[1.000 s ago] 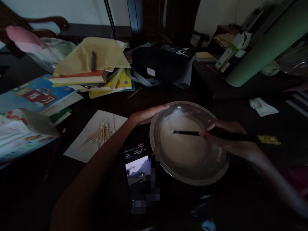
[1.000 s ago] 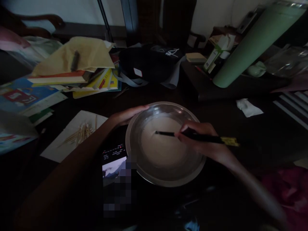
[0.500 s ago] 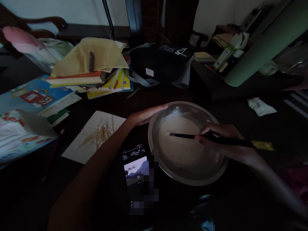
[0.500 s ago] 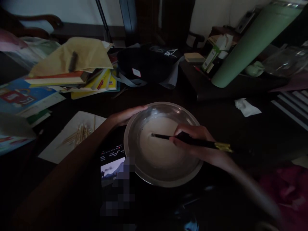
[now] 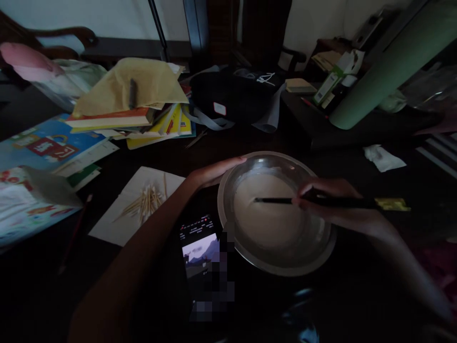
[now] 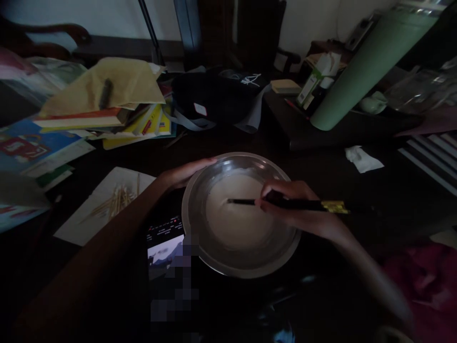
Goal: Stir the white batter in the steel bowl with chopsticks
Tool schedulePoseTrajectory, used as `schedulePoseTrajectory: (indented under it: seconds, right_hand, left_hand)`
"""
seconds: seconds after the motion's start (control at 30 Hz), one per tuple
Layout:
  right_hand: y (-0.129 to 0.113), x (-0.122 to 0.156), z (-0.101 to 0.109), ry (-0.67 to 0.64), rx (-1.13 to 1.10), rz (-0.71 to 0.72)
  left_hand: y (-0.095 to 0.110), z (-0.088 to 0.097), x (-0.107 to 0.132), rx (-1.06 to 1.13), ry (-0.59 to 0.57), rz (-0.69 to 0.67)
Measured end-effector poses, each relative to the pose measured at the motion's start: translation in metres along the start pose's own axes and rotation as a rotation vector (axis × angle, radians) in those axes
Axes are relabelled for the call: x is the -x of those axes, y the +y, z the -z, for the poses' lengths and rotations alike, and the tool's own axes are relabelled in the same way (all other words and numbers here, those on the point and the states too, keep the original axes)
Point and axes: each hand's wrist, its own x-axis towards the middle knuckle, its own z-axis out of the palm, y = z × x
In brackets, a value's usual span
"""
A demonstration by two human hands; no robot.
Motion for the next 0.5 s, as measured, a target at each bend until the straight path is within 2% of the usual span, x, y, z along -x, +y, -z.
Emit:
schedulePoseTrajectory:
  seconds: [0.07, 0.13, 0.2, 0.27, 0.37, 0.5]
  right_hand:
    - [0.007, 0.002, 0.007, 0.096, 0.067, -0.043]
    - [0.016, 0.014, 0.014, 0.122, 0.088, -0.073]
    - [0.021, 0.028, 0.018, 0.074, 0.061, -0.068]
    - [0.018, 0.033, 0.015, -0.033, 0.014, -0.024]
    - [0.005, 0.021, 0.004, -0.148, -0.035, 0.035]
    - [0.002, 0.007, 0.004, -0.004, 0.031, -0.004]
  left_hand:
    - [0.001, -0.001, 0.001, -0.001, -0.007, -0.01]
    - [0.001, -0.002, 0.002, 0.003, -0.042, -0.01]
    - [0.002, -0.002, 0.002, 0.005, -0.06, -0.004]
    - [0.002, -0.002, 0.002, -0.003, -0.05, 0.002]
    - [0.002, -0.001, 0.001, -0.01, -0.018, 0.012]
    - [0.001, -0.002, 0.001, -0.003, 0.004, 0.0]
